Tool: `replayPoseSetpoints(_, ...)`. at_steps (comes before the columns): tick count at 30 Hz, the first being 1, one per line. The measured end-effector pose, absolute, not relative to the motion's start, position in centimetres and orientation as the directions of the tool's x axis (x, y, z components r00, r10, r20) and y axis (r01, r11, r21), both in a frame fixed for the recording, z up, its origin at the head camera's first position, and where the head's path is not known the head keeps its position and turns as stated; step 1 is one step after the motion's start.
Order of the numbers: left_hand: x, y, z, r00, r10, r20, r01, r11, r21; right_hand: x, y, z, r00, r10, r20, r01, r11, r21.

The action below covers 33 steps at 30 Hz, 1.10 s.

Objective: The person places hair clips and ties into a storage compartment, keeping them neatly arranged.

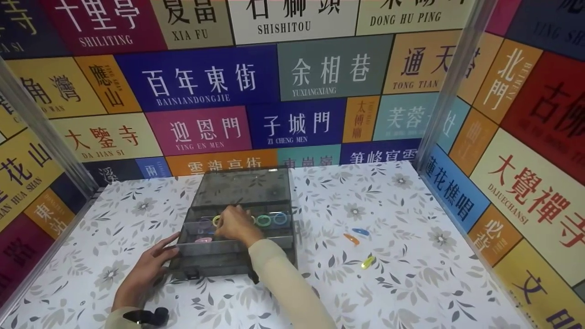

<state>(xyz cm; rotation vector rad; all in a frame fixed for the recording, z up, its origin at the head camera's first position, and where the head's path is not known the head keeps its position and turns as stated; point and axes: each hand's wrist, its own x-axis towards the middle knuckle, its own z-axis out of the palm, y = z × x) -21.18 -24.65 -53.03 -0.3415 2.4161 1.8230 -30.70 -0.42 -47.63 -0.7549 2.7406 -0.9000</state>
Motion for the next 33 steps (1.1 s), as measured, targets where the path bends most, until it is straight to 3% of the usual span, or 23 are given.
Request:
replayPoseSetpoints(21,-21.14,-24.81,-53.24,-0.980,-0.093,-0.178,-0.195,0.230,0.953,-30.34,-1.29,-48.20,-0.878,-0.478,0.039,-0.444,0.779,-0.444)
replayPoseSetpoints(28,-20.99,-24.79,-52.92,-0.979,-0.087,-0.187,-0.203,0.251,0.946,-30.29,-1.16,-48.01,-0.874,-0.486,0.008,-0.434,0.774,-0.462)
replayPoseSetpoints(33,-20.99,-24.88,-52.98,-0.979,-0.085,-0.185,-0.200,0.240,0.950,-30.35,-0.55,-47.47,-0.857,-0.516,0.003,-0.436,0.722,-0.538)
